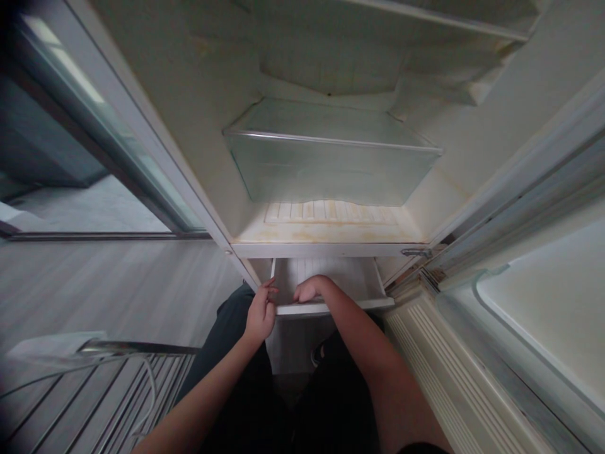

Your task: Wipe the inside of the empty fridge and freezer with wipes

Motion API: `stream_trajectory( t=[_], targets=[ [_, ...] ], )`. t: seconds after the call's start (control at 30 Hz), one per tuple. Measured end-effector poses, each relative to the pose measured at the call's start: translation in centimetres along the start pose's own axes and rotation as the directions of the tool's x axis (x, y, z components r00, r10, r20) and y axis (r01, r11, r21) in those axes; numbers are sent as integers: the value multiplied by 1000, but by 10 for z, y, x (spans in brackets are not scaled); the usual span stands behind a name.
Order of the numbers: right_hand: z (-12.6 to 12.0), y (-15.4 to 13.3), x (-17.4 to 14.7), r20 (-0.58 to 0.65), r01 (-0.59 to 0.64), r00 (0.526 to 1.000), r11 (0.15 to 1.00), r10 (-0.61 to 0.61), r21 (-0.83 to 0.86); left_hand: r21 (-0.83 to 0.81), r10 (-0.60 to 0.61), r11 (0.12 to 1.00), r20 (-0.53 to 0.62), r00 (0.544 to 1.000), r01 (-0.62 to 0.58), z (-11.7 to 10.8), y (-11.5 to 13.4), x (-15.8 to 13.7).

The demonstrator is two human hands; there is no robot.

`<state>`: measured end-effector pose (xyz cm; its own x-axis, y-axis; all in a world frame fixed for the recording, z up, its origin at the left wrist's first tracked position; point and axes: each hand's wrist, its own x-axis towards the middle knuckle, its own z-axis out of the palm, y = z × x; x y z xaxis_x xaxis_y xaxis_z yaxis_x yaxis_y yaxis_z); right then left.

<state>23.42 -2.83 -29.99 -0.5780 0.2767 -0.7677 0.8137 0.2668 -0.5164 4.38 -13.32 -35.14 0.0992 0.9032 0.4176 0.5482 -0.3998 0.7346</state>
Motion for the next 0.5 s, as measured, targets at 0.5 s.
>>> stream_trajectory(
  t=[0.5],
  targets=[
    [32,96,-96,-266,-488,837,872,478,29,-29,27,999,26,999,-27,-1,-1,2]
  ],
)
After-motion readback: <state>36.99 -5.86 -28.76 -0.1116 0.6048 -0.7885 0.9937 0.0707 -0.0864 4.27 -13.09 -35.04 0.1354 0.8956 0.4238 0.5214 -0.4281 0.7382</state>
